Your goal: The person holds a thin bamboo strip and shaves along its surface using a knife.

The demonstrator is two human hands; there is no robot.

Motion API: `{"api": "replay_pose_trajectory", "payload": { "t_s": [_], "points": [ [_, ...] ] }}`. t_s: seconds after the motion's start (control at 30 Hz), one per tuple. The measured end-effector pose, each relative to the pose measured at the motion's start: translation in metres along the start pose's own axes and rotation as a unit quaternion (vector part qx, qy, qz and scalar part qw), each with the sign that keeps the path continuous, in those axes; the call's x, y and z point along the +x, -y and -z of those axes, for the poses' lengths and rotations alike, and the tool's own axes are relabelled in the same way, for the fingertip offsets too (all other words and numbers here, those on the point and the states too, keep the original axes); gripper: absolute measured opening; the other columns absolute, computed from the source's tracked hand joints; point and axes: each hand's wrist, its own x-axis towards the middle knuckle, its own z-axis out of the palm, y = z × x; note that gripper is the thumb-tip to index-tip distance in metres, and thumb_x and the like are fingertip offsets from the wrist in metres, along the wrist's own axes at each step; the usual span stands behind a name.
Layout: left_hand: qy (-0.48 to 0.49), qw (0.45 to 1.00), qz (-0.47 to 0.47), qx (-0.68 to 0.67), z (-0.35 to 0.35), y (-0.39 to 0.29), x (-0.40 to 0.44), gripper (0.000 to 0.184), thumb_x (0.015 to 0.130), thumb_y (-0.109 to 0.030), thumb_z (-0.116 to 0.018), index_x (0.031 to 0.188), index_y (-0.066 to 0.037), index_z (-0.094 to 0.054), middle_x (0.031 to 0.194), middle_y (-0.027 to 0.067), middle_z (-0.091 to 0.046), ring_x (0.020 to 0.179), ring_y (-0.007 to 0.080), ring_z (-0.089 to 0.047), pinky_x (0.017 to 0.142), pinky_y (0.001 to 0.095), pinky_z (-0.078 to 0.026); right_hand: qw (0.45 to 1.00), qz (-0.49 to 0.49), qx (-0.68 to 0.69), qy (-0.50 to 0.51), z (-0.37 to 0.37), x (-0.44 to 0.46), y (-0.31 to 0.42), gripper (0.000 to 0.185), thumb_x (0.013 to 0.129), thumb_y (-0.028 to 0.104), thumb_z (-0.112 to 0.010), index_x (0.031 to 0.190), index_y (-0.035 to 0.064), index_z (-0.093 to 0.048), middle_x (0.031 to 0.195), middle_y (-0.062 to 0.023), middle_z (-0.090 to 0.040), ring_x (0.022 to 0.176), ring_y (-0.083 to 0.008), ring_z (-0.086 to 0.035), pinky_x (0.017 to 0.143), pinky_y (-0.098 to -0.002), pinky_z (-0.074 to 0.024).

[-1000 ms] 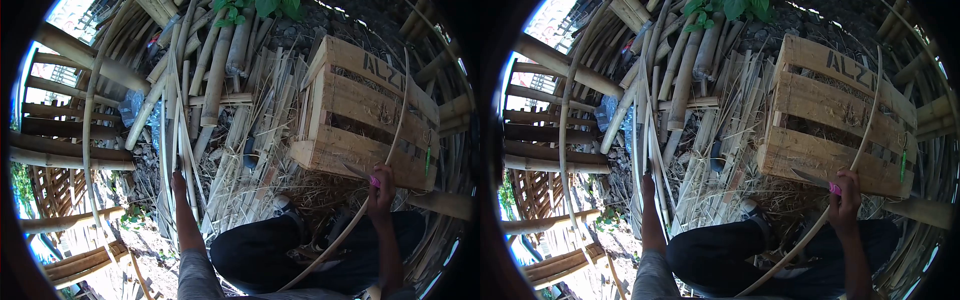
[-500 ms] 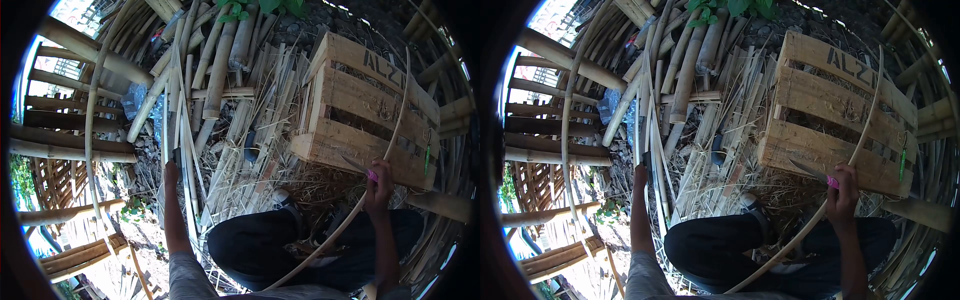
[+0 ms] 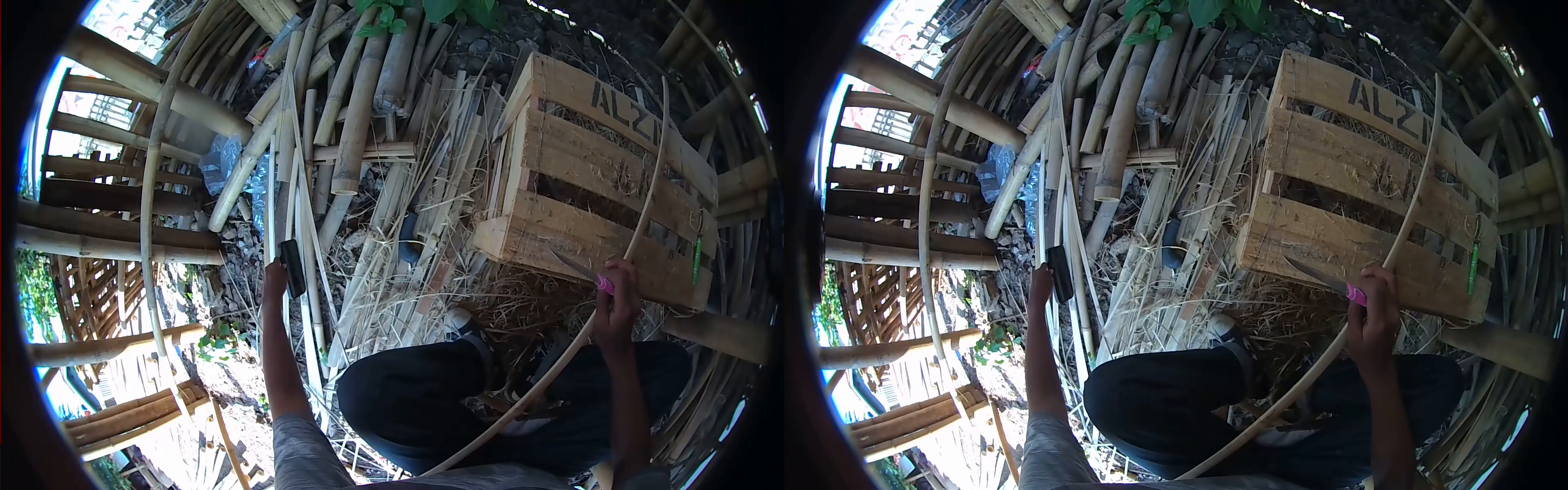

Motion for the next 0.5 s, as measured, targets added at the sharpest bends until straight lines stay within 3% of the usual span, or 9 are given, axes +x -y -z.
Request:
{"api": "replay_pose_trajectory", "payload": {
  "t_s": [0.13,0.17,0.23,0.27,0.3,0.4,0.43,0.5],
  "points": [
    [-0.022,0.999,-0.018,-0.041,-0.018,0.000,0.000,0.016,0.080,-0.010,-0.062,0.083,0.001,-0.051,0.071,0.0221,-0.058,0.071,0.0367,-0.060,0.060,0.0419,-0.045,1.000,-0.013,0.011,0.002,0.000,-0.001,0.000,0.016,0.075,-0.006,-0.050,0.091,-0.0023,-0.050,0.097,-0.0198,-0.053,0.092,-0.0349,-0.055,0.081,-0.0404,-0.0441],
    [-0.034,0.994,-0.022,-0.102,-0.025,0.006,0.001,0.017,0.077,-0.009,-0.065,0.087,-0.001,-0.055,0.071,0.0184,-0.059,0.069,0.0317,-0.061,0.059,0.0384,-0.045,1.000,-0.013,0.010,0.001,0.000,0.000,0.000,0.016,0.075,-0.006,-0.050,0.091,-0.0023,-0.050,0.097,-0.0198,-0.053,0.092,-0.0349,-0.055,0.081,-0.0404,-0.0441],
    [-0.053,0.989,-0.025,-0.139,-0.027,-0.005,-0.005,0.020,0.076,-0.006,-0.066,0.093,-0.002,-0.056,0.071,0.0169,-0.060,0.069,0.0302,-0.061,0.059,0.0378,-0.045,1.000,0.000,0.007,-0.005,-0.001,-0.001,-0.001,0.016,0.075,-0.006,-0.051,0.090,-0.0021,-0.050,0.096,-0.0198,-0.054,0.092,-0.0352,-0.055,0.081,-0.0402,-0.0443],
    [-0.074,0.981,-0.026,-0.176,-0.027,-0.009,-0.007,0.026,0.075,-0.004,-0.066,0.099,-0.004,-0.057,0.071,0.0154,-0.061,0.069,0.0288,-0.061,0.059,0.0372,-0.045,1.000,-0.001,0.008,-0.005,-0.001,-0.001,-0.001,0.016,0.075,-0.006,-0.051,0.090,-0.0021,-0.050,0.096,-0.0198,-0.054,0.092,-0.0352,-0.055,0.081,-0.0402,-0.0443],
    [-0.079,0.977,-0.037,-0.194,-0.024,-0.016,-0.007,0.051,0.071,0.006,-0.063,0.119,-0.011,-0.053,0.078,0.0148,-0.063,0.071,0.0295,-0.062,0.063,0.0372,-0.047,1.000,-0.002,0.011,-0.003,-0.001,-0.001,-0.001,0.016,0.075,-0.006,-0.051,0.091,-0.0019,-0.050,0.095,-0.0199,-0.054,0.092,-0.0354,-0.055,0.081,-0.0402,-0.0444],
    [-0.077,0.972,-0.082,-0.208,-0.012,-0.036,-0.012,0.064,0.071,0.014,-0.055,0.129,-0.011,-0.045,0.085,0.0195,-0.060,0.080,0.0354,-0.059,0.068,0.0415,-0.048,1.000,0.000,0.012,0.000,-0.001,-0.001,-0.002,0.016,0.075,-0.006,-0.051,0.091,-0.0018,-0.050,0.094,-0.0200,-0.054,0.092,-0.0354,-0.055,0.081,-0.0404,-0.0445],
    [-0.069,0.982,-0.095,-0.148,-0.015,-0.029,-0.010,0.075,0.070,0.017,-0.054,0.135,-0.017,-0.038,0.095,0.0202,-0.062,0.090,0.0359,-0.061,0.071,0.0420,-0.049,1.000,0.001,0.010,0.000,0.000,-0.001,-0.003,0.017,0.075,-0.007,-0.051,0.091,-0.0019,-0.050,0.094,-0.0200,-0.054,0.092,-0.0353,-0.055,0.080,-0.0405,-0.0446],
    [-0.058,0.981,-0.098,-0.157,-0.010,-0.026,-0.012,0.077,0.069,0.016,-0.054,0.136,-0.018,-0.038,0.101,0.0208,-0.062,0.095,0.0357,-0.060,0.073,0.0418,-0.049,1.000,-0.005,0.013,-0.003,0.000,-0.001,-0.001,0.017,0.074,-0.007,-0.051,0.091,-0.0020,-0.050,0.094,-0.0200,-0.054,0.091,-0.0352,-0.055,0.080,-0.0406,-0.0446]
  ]
}}
